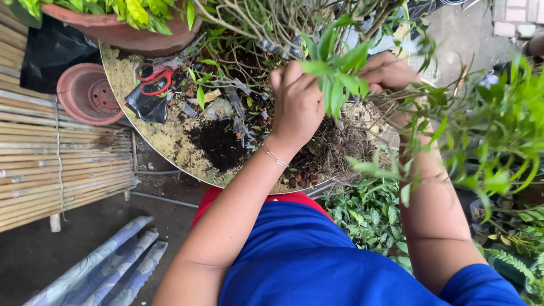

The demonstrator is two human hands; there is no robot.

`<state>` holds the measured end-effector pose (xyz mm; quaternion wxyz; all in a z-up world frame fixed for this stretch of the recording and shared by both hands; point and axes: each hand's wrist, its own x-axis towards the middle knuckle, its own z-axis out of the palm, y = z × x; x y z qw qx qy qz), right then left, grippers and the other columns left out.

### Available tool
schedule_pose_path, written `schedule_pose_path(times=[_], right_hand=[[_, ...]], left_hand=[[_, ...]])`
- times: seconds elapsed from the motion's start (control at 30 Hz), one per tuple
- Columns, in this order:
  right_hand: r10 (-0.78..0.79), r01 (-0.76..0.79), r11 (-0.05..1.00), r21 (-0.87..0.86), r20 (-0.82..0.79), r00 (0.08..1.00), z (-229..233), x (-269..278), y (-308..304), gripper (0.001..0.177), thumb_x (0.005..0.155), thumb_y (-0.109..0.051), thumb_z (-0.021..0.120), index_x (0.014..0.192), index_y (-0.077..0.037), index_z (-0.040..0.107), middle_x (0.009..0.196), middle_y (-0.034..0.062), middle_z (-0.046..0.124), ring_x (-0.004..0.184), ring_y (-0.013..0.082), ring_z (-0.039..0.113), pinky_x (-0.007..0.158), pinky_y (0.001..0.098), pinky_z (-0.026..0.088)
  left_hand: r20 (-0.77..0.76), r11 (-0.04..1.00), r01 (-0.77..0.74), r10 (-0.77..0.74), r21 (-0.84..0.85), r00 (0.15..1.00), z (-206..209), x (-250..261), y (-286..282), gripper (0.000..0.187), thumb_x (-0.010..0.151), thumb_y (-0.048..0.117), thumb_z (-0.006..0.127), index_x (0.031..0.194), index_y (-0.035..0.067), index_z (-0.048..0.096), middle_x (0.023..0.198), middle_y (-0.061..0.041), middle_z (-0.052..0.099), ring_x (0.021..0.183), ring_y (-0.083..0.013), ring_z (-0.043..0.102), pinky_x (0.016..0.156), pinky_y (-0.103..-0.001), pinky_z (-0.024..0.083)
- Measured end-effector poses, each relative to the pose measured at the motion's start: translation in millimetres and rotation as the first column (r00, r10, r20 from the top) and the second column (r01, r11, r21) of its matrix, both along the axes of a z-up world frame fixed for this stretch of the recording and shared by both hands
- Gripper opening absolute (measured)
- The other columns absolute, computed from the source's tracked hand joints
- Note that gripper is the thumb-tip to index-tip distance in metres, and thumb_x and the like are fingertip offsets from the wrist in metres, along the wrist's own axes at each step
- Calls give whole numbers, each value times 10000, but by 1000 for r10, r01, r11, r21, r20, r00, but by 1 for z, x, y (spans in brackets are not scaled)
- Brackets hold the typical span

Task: The person prunes a potted plant by hand, removing leaves and small branches. They also handle a small plastic bag and a piece of wood on the table while working on the plant.

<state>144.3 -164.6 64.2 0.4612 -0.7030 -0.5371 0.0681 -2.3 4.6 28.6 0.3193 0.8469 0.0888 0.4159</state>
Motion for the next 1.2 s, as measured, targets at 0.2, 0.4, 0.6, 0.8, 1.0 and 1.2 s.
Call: schedule_pose_path(times=[0.2, 0.4, 0.6, 0.8, 1.0, 1.2], right_hand=[[279, -181, 956, 230, -529, 802, -8, -1, 14, 202, 1041, -229, 763, 1182, -143, 646, 1154, 37, 679, 933, 124, 653, 746, 246, 586], [527, -531, 848, 0, 123, 841, -57, 29, -7, 451, 907, -491, 655, 1107, -100, 754, 1105, 86, 754, 980, 209, 685, 830, 408, 522], [295, -316, 941, -125, -162, 942, 39, -54, -14, 783, 1000, -708, 352, 1209, -70, 754, 1297, 158, 691, 1320, 308, 624, 1153, 462, 465], [282, -255, 936, -242, 80, 956, 39, -74, -8, 550, 1034, -465, 414, 1142, -62, 772, 1251, 142, 697, 1178, 299, 686, 1000, 416, 555], [-288, 332, 941, -65, -671, 683, -1, -76, 15, 355, 845, 48, 796, 1137, -82, 641, 1024, 38, 627, 947, 118, 724, 862, 243, 632], [-359, 312, 927, -207, -732, 580, -2, -72, 19, 409, 845, -81, 831, 1230, -68, 694, 1068, 17, 723, 958, 105, 699, 872, 274, 603]], left_hand=[[-91, 995, -10, 1, -104, 996, -26, 0, -4, 68, 944, 200, 763, 967, 136, 775, 899, -6, 620, 990, -204, 488, 915, -348, 330], [-31, 992, 2, -6, -125, 1000, -21, -8, -2, 186, 857, 217, 745, 1025, 140, 725, 1056, -63, 623, 1077, -258, 455, 955, -386, 349], [-82, 998, -1, -4, -59, 997, -24, -18, -5, 171, 863, 186, 770, 1031, 208, 741, 950, 33, 632, 1038, -243, 471, 925, -429, 329], [-31, 997, -20, 22, 71, 999, -9, -23, -4, 231, 942, 196, 757, 1167, 160, 721, 1077, -20, 673, 1080, -257, 510, 954, -466, 324], [46, 993, -38, 44, -110, 998, -45, -25, -12, 297, 805, 155, 786, 1087, 146, 691, 1007, -101, 537, 1036, -315, 440, 900, -460, 355], [-24, 998, -65, 65, 26, 998, -27, -29, -12, 255, 874, 152, 818, 1098, 238, 732, 1185, 10, 623, 1151, -269, 479, 1006, -487, 356]])
